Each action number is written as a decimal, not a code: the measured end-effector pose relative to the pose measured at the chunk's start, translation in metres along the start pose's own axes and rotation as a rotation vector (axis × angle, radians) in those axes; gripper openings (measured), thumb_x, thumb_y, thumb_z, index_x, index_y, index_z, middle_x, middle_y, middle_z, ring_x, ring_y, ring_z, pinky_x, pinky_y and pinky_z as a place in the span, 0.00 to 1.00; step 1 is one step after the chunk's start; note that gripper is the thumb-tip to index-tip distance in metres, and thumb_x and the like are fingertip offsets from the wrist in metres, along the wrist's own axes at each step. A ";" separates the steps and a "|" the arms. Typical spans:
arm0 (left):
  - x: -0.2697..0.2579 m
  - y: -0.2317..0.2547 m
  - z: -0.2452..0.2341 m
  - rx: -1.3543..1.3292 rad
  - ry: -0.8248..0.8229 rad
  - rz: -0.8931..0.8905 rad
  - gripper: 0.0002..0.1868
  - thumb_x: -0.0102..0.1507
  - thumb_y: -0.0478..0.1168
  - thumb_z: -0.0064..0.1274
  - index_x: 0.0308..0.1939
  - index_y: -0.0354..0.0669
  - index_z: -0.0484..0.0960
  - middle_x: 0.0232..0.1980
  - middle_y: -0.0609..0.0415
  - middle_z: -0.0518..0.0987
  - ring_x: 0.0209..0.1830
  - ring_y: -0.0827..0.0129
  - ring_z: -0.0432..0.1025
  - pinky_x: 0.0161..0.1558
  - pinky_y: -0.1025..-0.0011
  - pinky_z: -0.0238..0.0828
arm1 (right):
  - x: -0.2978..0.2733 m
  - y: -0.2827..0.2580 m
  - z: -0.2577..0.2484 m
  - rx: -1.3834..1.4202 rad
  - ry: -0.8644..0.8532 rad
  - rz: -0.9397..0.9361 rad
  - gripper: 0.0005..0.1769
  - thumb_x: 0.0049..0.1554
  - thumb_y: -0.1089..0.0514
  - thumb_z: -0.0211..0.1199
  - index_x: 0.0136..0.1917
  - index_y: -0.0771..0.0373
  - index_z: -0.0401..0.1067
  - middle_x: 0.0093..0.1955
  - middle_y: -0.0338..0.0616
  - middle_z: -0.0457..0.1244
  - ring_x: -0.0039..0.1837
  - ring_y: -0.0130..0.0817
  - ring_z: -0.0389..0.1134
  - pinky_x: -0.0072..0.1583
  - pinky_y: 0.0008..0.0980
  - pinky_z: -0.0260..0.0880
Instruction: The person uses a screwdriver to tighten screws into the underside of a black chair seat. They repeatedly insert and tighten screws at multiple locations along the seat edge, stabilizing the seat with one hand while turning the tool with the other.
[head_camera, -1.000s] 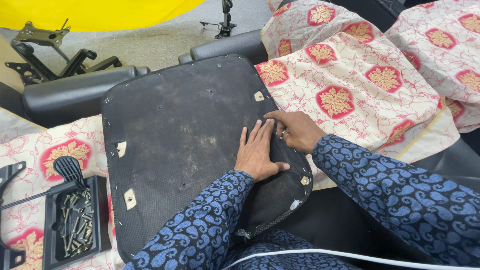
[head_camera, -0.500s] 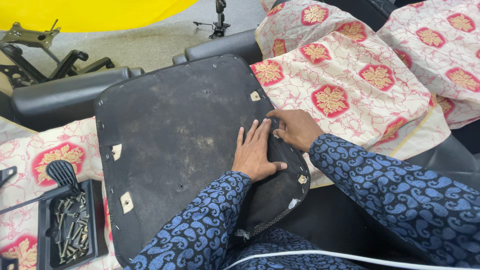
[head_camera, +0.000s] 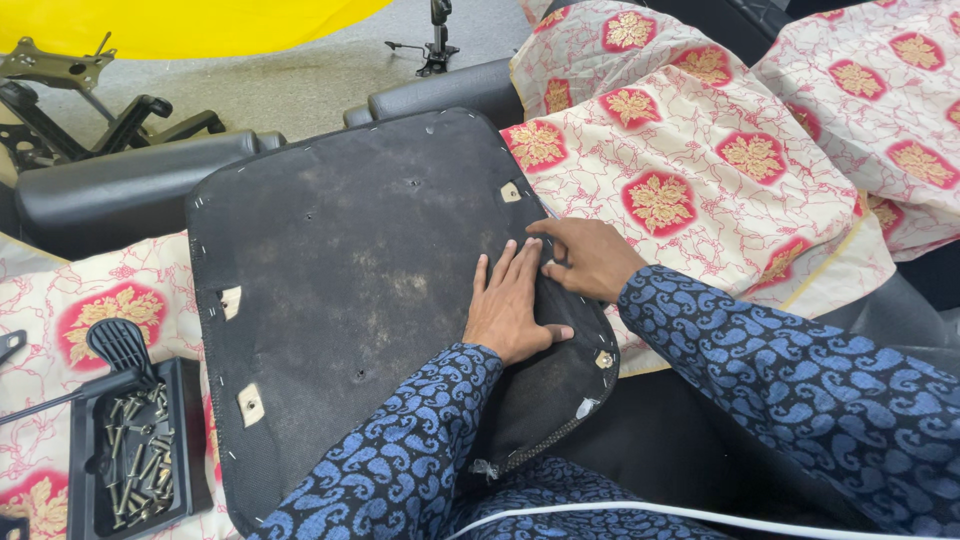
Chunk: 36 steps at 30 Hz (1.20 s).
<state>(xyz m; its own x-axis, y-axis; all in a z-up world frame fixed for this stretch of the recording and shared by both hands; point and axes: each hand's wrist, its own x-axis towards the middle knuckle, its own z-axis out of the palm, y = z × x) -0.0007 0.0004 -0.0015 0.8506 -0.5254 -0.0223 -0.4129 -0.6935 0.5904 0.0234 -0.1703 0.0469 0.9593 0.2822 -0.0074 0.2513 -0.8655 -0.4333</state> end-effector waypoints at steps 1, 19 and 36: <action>0.000 0.000 0.000 0.001 -0.005 -0.001 0.69 0.46 0.62 0.70 0.79 0.42 0.44 0.82 0.51 0.49 0.84 0.58 0.37 0.79 0.49 0.23 | 0.001 0.000 0.000 -0.013 -0.039 0.114 0.30 0.49 0.61 0.68 0.66 0.56 0.70 0.35 0.46 0.68 0.41 0.40 0.71 0.48 0.40 0.70; -0.002 -0.012 0.012 -0.292 0.232 0.004 0.21 0.62 0.50 0.56 0.55 0.44 0.82 0.73 0.51 0.70 0.81 0.58 0.52 0.79 0.53 0.35 | -0.017 0.004 0.009 0.531 0.111 0.315 0.30 0.48 0.68 0.71 0.65 0.62 0.73 0.40 0.41 0.71 0.42 0.24 0.71 0.47 0.25 0.73; -0.043 -0.052 -0.038 -1.218 0.881 -0.576 0.14 0.68 0.41 0.50 0.44 0.33 0.85 0.38 0.52 0.84 0.29 0.73 0.79 0.33 0.77 0.78 | 0.005 -0.066 0.046 0.935 -0.041 0.308 0.20 0.54 0.62 0.67 0.60 0.67 0.76 0.46 0.39 0.70 0.47 0.24 0.71 0.50 0.24 0.72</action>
<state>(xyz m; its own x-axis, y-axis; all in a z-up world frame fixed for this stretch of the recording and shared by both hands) -0.0038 0.0773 -0.0005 0.8844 0.3854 -0.2634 0.1383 0.3226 0.9364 0.0057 -0.0924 0.0340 0.9563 0.1287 -0.2626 -0.2284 -0.2322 -0.9455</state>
